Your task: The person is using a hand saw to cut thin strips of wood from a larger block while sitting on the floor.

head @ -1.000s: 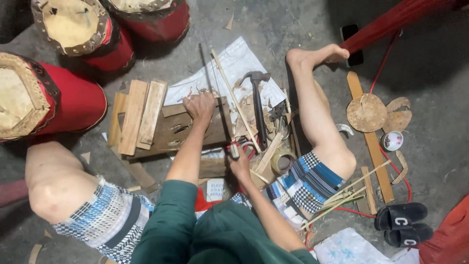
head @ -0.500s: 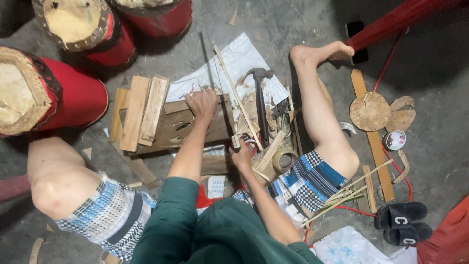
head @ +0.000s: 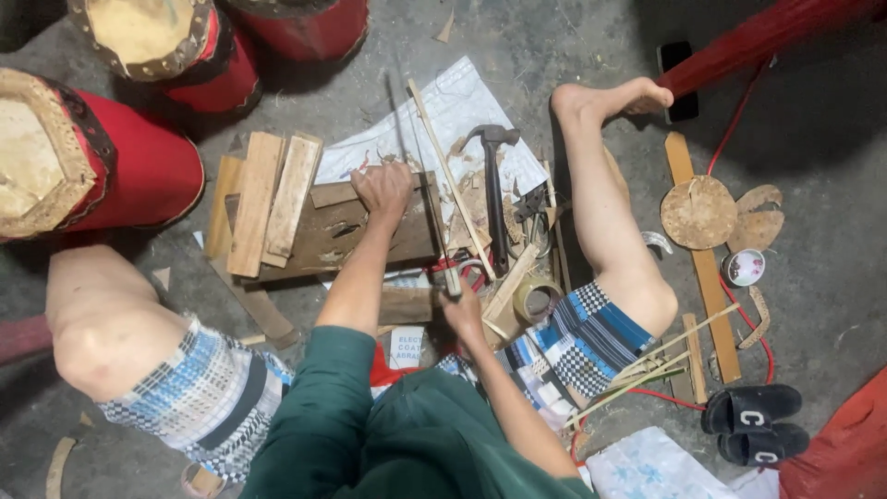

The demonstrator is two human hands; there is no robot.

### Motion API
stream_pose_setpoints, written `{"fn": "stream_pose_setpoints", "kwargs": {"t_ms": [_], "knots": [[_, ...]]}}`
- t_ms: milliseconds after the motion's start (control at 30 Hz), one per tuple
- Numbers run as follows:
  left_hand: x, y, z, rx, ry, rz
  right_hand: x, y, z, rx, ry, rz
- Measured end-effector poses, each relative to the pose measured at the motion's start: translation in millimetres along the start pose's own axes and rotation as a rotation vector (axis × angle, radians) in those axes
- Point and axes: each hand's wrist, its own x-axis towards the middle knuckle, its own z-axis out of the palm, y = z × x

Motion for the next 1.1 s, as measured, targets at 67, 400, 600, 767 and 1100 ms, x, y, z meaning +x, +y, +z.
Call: {"fn": "stream_pose_setpoints", "kwargs": {"t_ms": [67, 400, 600, 767, 1100], "knots": [[-11.1, -5.4, 11.9, 0.007, -0.014, 0.008, -11.6, 10.1, 1.9, 0.014, 0.001, 0.016], [0.0, -9.3, 30.6, -0.001, -0.039, 0.008, 21.4, 11.7, 14.7, 0.058, 0.051, -0.035], [1.3, -7.3, 29.0, 0.025, -0.088, 0.0, -39.6, -41.5, -10.4, 0.119, 0.053, 0.012], [-2.6, -7.5, 30.7, 0.016, -0.077, -0.008, -9.4, 1.9, 6.2, 0.073, 0.052, 0.028], [-2.5, -1.8, 8.7, -0.051, -0.051, -0.04, 24.8, -17.0, 26.3, 0.027, 0.185, 0.024]]}}
